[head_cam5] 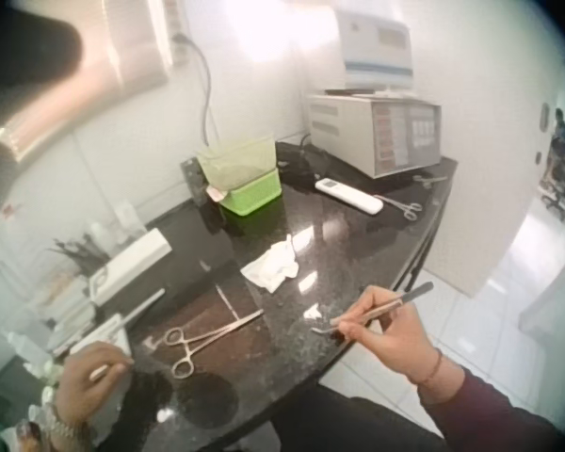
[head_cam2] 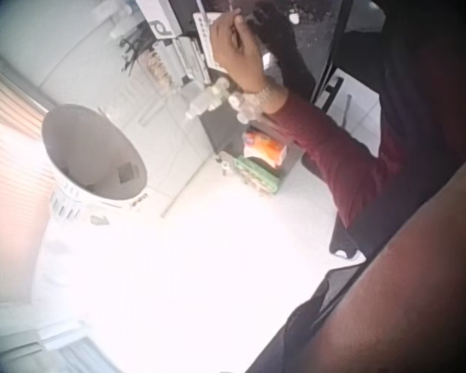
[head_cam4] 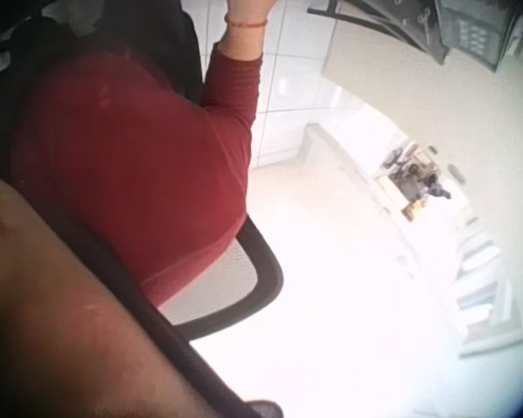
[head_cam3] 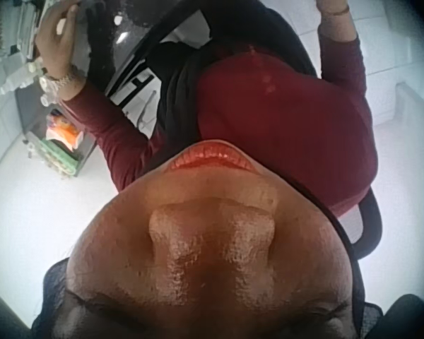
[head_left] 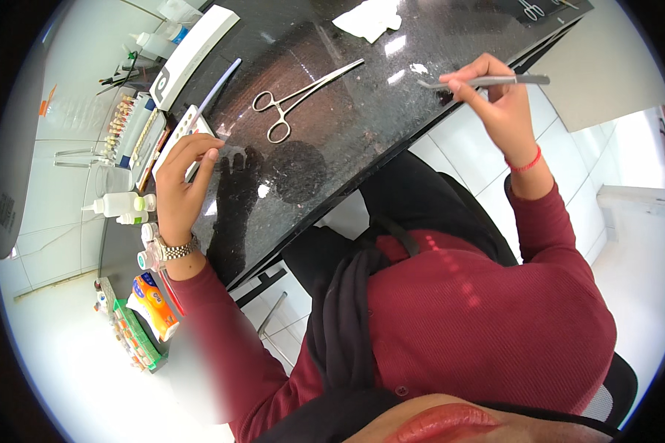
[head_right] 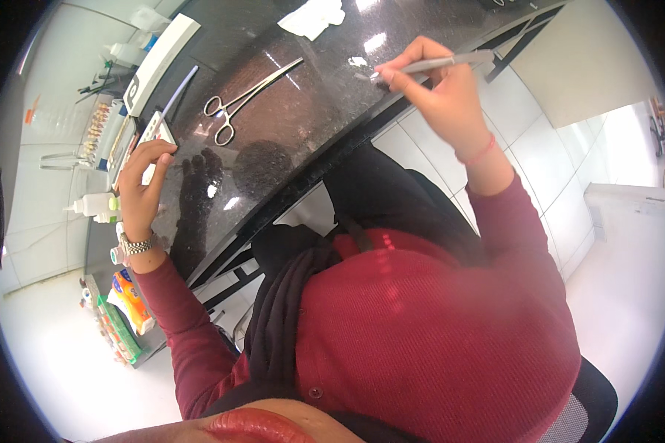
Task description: The person uses tweezers to pick up and manipulate a small white material on a black countertop. They repeatedly adjust the material with the tool and briefly use a tissue to wipe the surface.
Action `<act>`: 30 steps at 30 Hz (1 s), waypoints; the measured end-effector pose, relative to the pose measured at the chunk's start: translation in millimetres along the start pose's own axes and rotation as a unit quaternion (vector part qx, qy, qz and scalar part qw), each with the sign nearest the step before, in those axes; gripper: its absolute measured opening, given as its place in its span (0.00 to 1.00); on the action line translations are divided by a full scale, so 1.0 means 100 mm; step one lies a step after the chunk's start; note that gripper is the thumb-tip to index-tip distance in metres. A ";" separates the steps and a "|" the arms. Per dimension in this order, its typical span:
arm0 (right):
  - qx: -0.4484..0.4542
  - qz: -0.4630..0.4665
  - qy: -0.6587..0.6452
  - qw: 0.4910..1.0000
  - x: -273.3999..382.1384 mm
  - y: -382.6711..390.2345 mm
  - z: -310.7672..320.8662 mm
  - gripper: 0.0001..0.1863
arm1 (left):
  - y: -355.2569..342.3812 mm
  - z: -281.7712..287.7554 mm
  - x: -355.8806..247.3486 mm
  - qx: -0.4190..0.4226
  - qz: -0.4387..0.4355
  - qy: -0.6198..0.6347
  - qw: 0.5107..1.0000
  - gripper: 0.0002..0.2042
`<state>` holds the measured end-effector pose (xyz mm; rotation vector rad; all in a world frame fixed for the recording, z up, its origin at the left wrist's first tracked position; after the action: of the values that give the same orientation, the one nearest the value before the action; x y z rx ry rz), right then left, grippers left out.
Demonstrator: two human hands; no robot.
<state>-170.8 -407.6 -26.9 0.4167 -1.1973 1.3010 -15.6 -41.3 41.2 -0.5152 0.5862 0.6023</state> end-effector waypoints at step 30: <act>-0.161 -0.022 0.094 0.982 0.10 0.07 -0.34 0.07 | 0.05 0.03 0.12 -0.015 -0.026 0.062 0.998 0.06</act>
<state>-164.1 -372.8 -34.8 0.0821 -1.2040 1.0589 -9.1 -31.3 34.4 -0.5971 0.6800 0.5332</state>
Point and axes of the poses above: each hand's wrist, its own y-axis away from the middle knuckle, its own z-axis out of the back of the hand, x = y × z, the point moved 4 cm from there along -y, towards the middle knuckle, and after that the axes turned 15 degrees about y, right-handed, at the moved point
